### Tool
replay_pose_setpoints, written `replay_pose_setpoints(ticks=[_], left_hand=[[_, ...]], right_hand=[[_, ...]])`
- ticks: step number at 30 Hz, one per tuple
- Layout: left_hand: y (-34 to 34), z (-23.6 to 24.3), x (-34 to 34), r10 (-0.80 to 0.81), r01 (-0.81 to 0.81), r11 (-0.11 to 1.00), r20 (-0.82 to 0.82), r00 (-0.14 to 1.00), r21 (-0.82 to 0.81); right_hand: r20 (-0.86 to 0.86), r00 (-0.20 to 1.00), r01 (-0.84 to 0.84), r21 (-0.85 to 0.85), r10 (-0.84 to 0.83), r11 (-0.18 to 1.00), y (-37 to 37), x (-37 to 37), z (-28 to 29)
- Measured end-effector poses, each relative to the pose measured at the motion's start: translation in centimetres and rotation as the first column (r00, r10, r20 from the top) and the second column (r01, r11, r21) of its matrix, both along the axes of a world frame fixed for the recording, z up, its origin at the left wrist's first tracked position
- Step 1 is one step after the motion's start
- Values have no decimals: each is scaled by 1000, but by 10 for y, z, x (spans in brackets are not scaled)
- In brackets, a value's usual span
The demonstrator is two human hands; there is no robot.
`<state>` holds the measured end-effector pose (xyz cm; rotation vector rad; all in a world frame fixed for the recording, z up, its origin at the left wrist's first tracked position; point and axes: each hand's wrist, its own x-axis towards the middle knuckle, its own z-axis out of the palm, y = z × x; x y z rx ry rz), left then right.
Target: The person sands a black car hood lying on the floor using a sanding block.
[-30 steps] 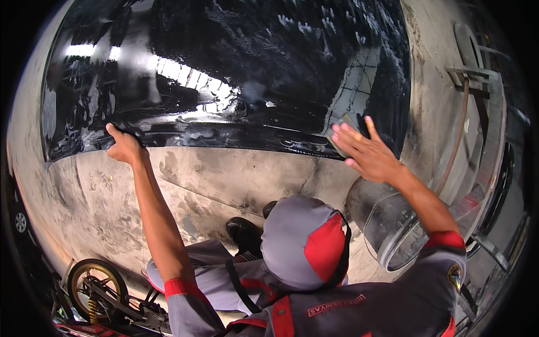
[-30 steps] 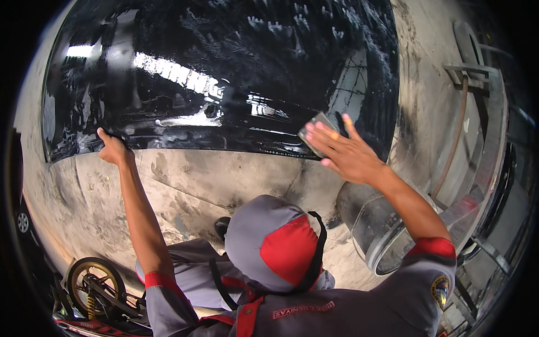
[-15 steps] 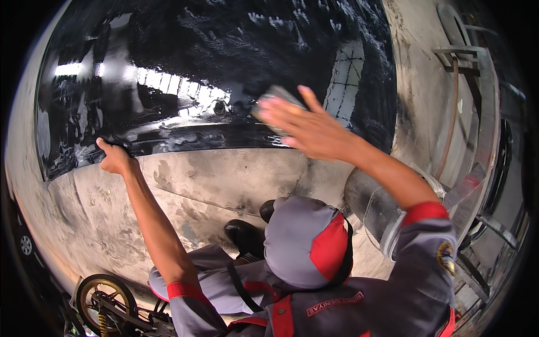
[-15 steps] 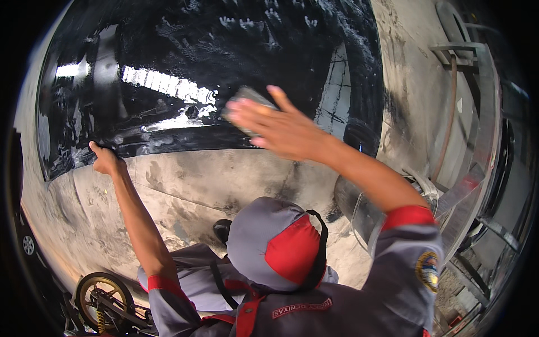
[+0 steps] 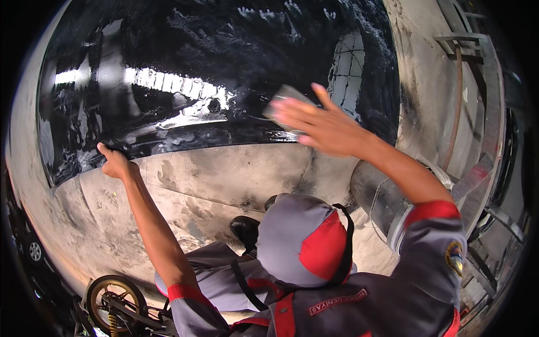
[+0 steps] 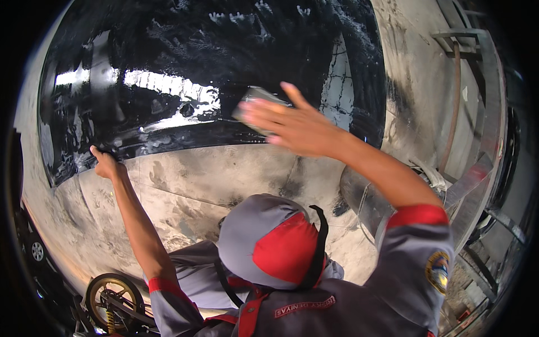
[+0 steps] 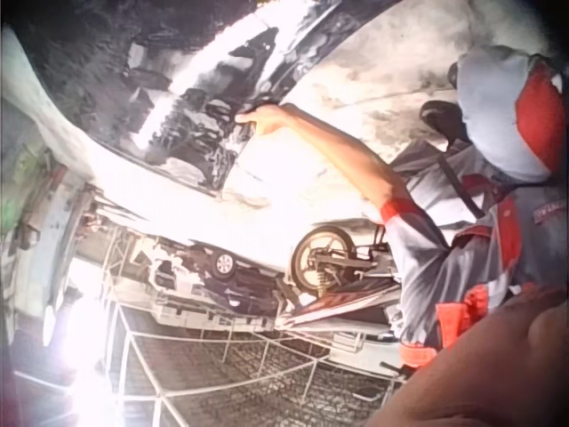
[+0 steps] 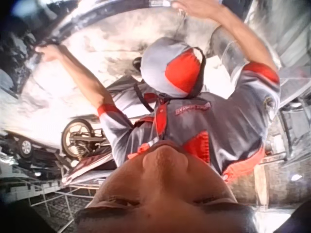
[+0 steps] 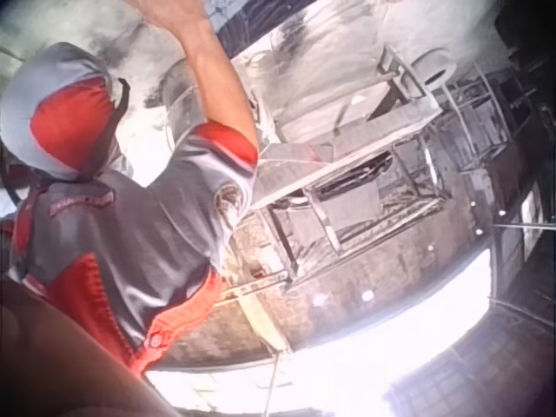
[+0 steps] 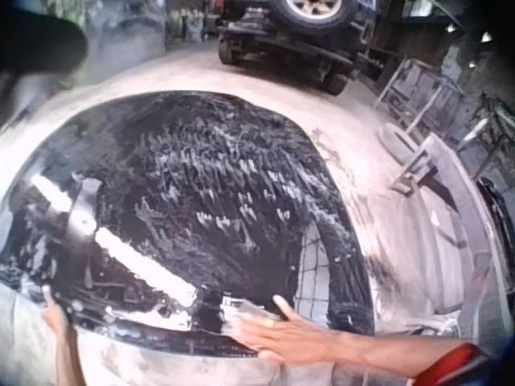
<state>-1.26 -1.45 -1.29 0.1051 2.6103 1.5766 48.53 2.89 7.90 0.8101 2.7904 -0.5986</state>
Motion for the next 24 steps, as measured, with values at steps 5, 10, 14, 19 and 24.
replay_pose_setpoints(ticks=[5, 10, 14, 19, 24], left_hand=[[0, 3, -3, 11, -11, 997, -5, 1000, 76], [0, 0, -6, -12, 12, 999, 8, 1000, 31], [-9, -3, -18, -43, 41, 994, 16, 999, 98], [4, -1, -3, 3, -4, 998, 23, 1000, 59], [-6, -7, -14, -1, -1, 992, -18, 1000, -123]], right_hand=[[199, 979, 59, -56, -47, 997, -34, 100, 9], [-128, 991, 32, -16, -34, 999, -5, -26, -9], [222, 968, 125, -19, -118, 992, -57, 94, 8], [83, 968, 241, -19, -239, 970, -42, 74, 1], [-175, 961, 225, 47, -214, 973, -33, -29, -19]])
